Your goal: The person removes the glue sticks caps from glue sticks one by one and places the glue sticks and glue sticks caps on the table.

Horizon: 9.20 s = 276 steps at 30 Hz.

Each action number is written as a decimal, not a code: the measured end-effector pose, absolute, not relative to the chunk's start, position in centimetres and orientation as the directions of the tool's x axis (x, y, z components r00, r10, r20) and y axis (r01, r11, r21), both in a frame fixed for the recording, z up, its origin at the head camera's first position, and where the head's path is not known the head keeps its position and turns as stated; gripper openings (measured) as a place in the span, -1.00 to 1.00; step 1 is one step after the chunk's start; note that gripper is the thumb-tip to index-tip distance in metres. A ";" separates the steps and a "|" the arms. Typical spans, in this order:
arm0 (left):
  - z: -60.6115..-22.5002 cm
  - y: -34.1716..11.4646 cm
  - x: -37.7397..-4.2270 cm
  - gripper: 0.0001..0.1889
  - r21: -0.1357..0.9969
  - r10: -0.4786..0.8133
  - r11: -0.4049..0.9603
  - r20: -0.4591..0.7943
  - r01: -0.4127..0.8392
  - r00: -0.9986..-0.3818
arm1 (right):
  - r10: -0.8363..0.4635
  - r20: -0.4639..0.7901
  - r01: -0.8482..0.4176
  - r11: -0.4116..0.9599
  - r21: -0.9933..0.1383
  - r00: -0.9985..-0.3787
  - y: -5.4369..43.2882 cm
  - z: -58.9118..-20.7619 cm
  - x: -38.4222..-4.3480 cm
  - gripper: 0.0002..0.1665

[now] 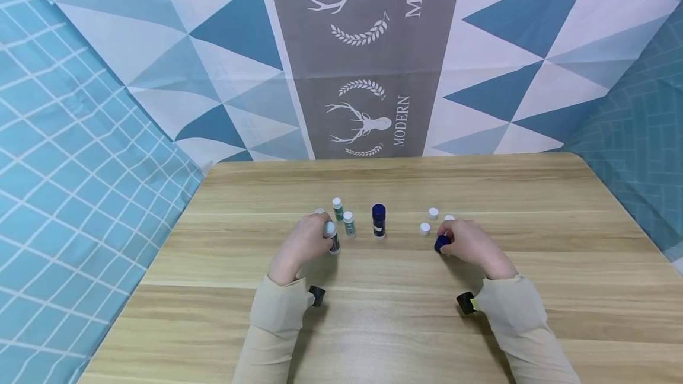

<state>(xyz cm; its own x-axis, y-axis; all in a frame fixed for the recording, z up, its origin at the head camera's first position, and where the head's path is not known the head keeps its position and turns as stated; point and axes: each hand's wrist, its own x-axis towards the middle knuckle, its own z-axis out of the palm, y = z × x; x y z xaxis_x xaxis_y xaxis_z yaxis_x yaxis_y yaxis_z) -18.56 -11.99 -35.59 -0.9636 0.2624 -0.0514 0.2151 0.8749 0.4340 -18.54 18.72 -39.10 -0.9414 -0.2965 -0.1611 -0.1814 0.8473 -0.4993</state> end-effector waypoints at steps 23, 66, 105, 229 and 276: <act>-35.8 -12.2 -18.6 -0.78 0.405 0.256 0.887 -0.026 0.223 -0.966 | -0.314 -0.137 -0.211 0.845 -0.491 -0.939 18.8 -39.7 -18.6 -0.73; -35.7 -12.3 -18.6 -0.77 0.410 0.244 0.888 -0.037 0.208 -0.969 | -0.303 -0.084 -0.232 0.856 -0.461 -0.949 19.4 -39.8 -18.9 -0.74; -36.7 -9.0 -18.5 -0.71 0.214 0.378 0.850 0.389 0.482 -0.840 | -0.182 0.232 -0.287 0.749 -0.597 -0.956 12.1 -38.7 -18.1 -0.39; -37.6 -6.3 -17.6 -0.67 0.254 0.500 0.745 0.399 0.616 -0.769 | -0.265 0.335 -0.427 0.590 -0.685 -0.904 10.9 -36.6 -16.4 -0.66; -37.3 -6.3 -17.5 -0.77 0.301 0.449 0.751 0.419 0.588 -0.789 | -0.226 0.402 -0.455 0.572 -0.682 -0.887 12.0 -35.2 -16.0 -0.67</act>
